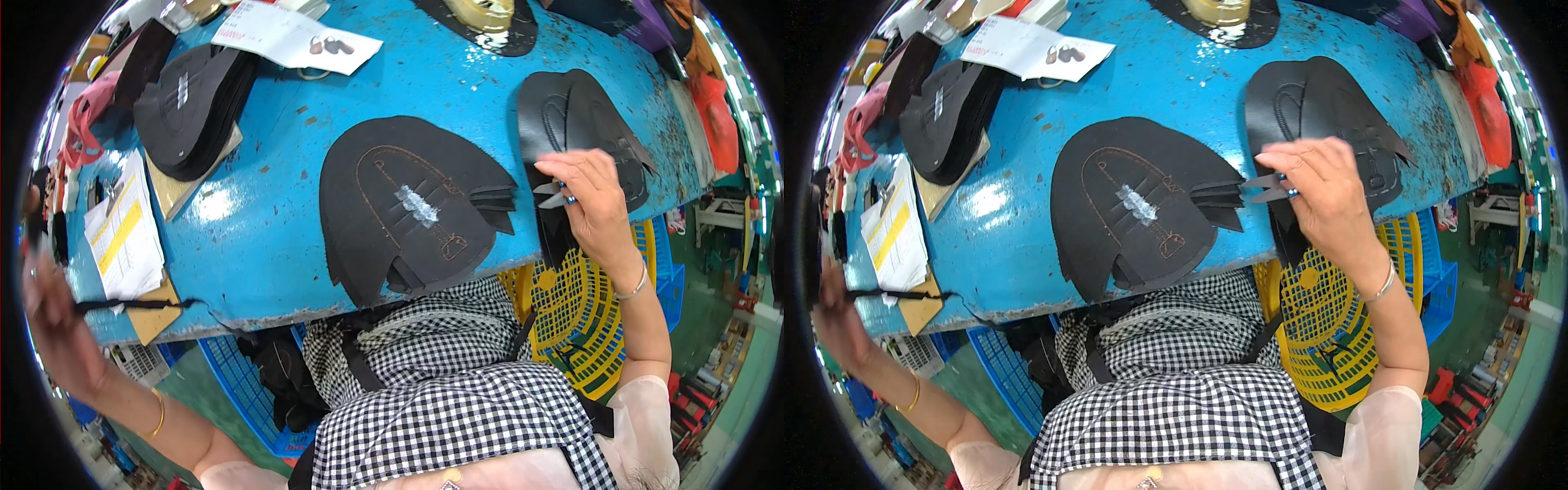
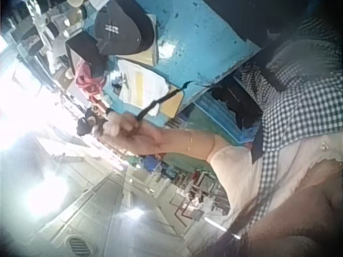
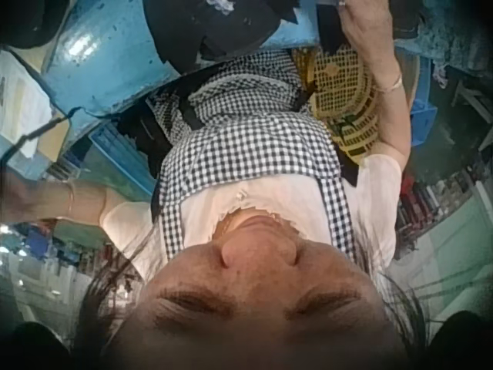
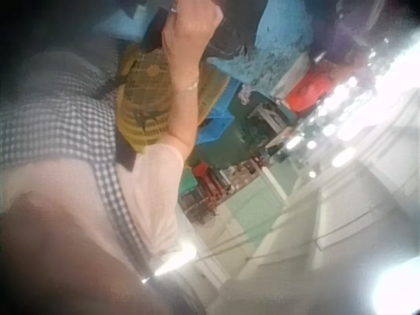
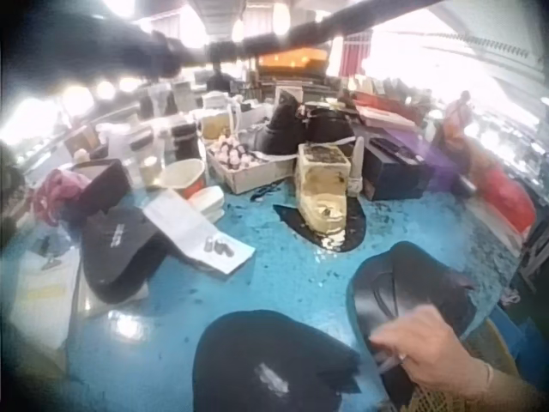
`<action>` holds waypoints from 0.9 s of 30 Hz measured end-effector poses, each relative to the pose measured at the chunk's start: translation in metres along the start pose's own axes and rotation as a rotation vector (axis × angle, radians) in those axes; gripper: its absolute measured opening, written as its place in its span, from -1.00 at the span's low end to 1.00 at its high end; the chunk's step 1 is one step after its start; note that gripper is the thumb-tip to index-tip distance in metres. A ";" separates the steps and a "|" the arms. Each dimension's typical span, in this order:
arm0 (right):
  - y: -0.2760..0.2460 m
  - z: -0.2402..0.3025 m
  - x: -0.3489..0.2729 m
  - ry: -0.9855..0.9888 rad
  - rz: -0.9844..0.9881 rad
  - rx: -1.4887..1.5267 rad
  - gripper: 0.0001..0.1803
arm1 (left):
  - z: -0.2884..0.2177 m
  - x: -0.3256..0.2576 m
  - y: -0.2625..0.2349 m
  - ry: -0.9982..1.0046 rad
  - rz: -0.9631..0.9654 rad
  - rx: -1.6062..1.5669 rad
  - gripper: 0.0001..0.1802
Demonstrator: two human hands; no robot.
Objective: The person trims excess threads from black shoe upper components using a thread cutter tool.
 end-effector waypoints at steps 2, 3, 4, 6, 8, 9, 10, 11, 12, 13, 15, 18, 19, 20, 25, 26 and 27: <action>0.004 0.022 0.015 -0.009 0.025 0.383 -0.59 | 0.031 -0.014 0.087 -0.130 0.383 0.288 -0.80; 0.005 0.032 0.023 0.002 -0.010 0.407 -0.67 | 0.044 -0.021 0.129 -0.189 0.734 0.321 -0.76; 0.015 0.030 0.032 0.066 -0.058 0.387 -0.74 | 0.068 -0.024 0.173 -0.258 0.899 0.345 -0.77; 0.021 0.030 0.045 0.086 -0.101 0.393 -0.79 | 0.077 -0.040 0.224 -0.424 1.111 0.388 -0.81; 0.036 0.025 0.056 0.263 0.163 0.203 -0.77 | 0.090 -0.043 0.234 -0.527 1.169 0.378 -0.81; 0.034 0.029 0.057 0.253 0.172 0.207 -0.77 | 0.098 -0.047 0.239 -0.469 1.275 0.342 -0.83; 0.035 0.035 0.054 0.242 0.232 0.286 -0.74 | 0.103 -0.051 0.244 -0.410 1.380 0.303 -0.84; 0.039 0.040 0.052 0.231 0.291 0.367 -0.70 | 0.109 -0.050 0.245 -0.423 1.374 0.304 -0.84; 0.044 0.039 0.048 0.247 0.289 0.367 -0.67 | 0.110 -0.053 0.252 -0.406 1.419 0.247 -0.89; 0.045 0.039 0.047 0.247 0.299 0.374 -0.67 | 0.111 -0.055 0.259 -0.389 1.462 0.189 -0.92; 0.043 0.035 0.046 0.315 0.266 0.470 -0.67 | 0.114 -0.054 0.264 -0.421 1.467 0.236 -0.95; 0.045 0.034 0.047 0.327 0.273 0.470 -0.67 | 0.122 -0.055 0.265 -0.314 1.462 0.253 -0.91; 0.044 0.034 0.047 0.298 0.238 0.461 -0.68 | 0.125 -0.054 0.265 -0.282 1.476 0.348 -0.88; 0.045 0.033 0.047 0.297 0.239 0.469 -0.68 | 0.127 -0.053 0.264 -0.249 1.487 0.443 -0.86; 0.048 0.031 0.043 0.292 0.183 0.459 -0.68 | 0.135 -0.054 0.263 -0.248 1.483 0.436 -0.82; 0.048 0.031 0.043 0.267 0.141 0.455 -0.69 | 0.133 -0.053 0.263 -0.224 1.442 0.395 -0.81; 0.047 0.032 0.042 0.244 0.098 0.449 -0.71 | 0.133 -0.053 0.263 -0.221 1.445 0.392 -0.81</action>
Point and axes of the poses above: each hand's wrist, its own x-axis towards the middle knuckle, its own y-axis out of the palm, z = x × y, the point moved 6 cm from there along x, towards the middle knuckle, and after that the axes turned 13 degrees about z, right-handed, at the moved point
